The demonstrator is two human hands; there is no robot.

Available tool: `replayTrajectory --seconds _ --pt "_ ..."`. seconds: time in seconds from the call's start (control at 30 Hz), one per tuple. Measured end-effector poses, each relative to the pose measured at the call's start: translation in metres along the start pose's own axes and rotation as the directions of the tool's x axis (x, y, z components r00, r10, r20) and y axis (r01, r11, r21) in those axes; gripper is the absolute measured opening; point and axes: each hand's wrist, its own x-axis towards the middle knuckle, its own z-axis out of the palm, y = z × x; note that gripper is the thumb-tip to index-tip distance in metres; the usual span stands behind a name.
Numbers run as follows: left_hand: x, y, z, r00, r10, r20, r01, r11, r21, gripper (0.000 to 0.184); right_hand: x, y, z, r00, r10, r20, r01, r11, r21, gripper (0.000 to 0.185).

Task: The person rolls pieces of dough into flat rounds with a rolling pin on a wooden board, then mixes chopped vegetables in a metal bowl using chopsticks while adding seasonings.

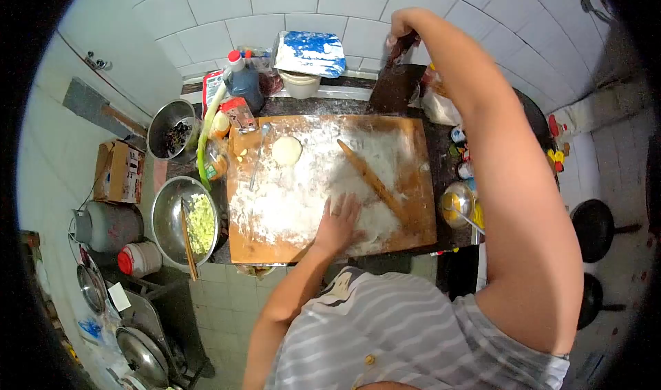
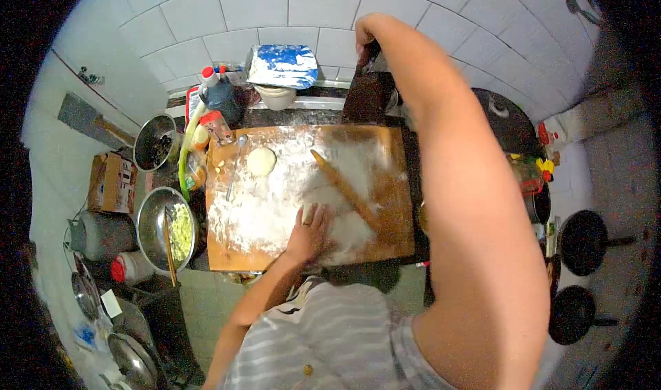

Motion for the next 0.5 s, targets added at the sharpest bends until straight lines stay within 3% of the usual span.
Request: replayTrajectory --seconds 0.1,0.17,0.3,0.37,0.43,0.47,0.5 --pt "-0.002 -0.006 0.004 0.998 0.026 -0.061 -0.03 0.998 -0.056 0.073 0.035 0.002 -0.01 0.93 0.214 -0.3 -0.242 0.968 -0.059 0.028" --pt "-0.002 -0.008 0.012 0.991 0.011 -0.132 -0.027 0.993 -0.119 0.073 0.082 0.014 -0.01 0.91 0.184 -0.371 -0.253 0.956 -0.149 0.043" --pt "-0.001 -0.012 0.005 0.991 -0.074 -0.107 0.057 0.987 -0.153 0.073 -0.002 0.006 0.005 0.819 0.071 -0.569 -0.188 0.971 -0.15 0.056" --pt "-0.003 -0.012 0.003 0.988 -0.115 -0.1 0.095 0.977 -0.19 0.074 -0.061 0.007 0.04 0.823 -0.015 -0.568 -0.022 0.998 -0.059 0.053" --pt "0.002 -0.016 0.001 0.982 -0.134 -0.136 0.102 0.97 -0.22 0.075 -0.111 0.005 0.102 0.885 -0.155 -0.44 0.133 0.988 -0.081 0.045" --pt "0.003 -0.017 0.006 0.99 -0.126 -0.064 0.108 0.968 -0.226 0.078 -0.119 0.014 0.157 0.917 -0.273 -0.29 0.176 0.932 -0.318 0.041" --pt "0.003 -0.017 0.006 0.992 -0.117 -0.046 0.105 0.973 -0.208 0.08 -0.137 0.026 0.211 0.939 -0.332 -0.088 0.303 0.922 -0.24 0.041"
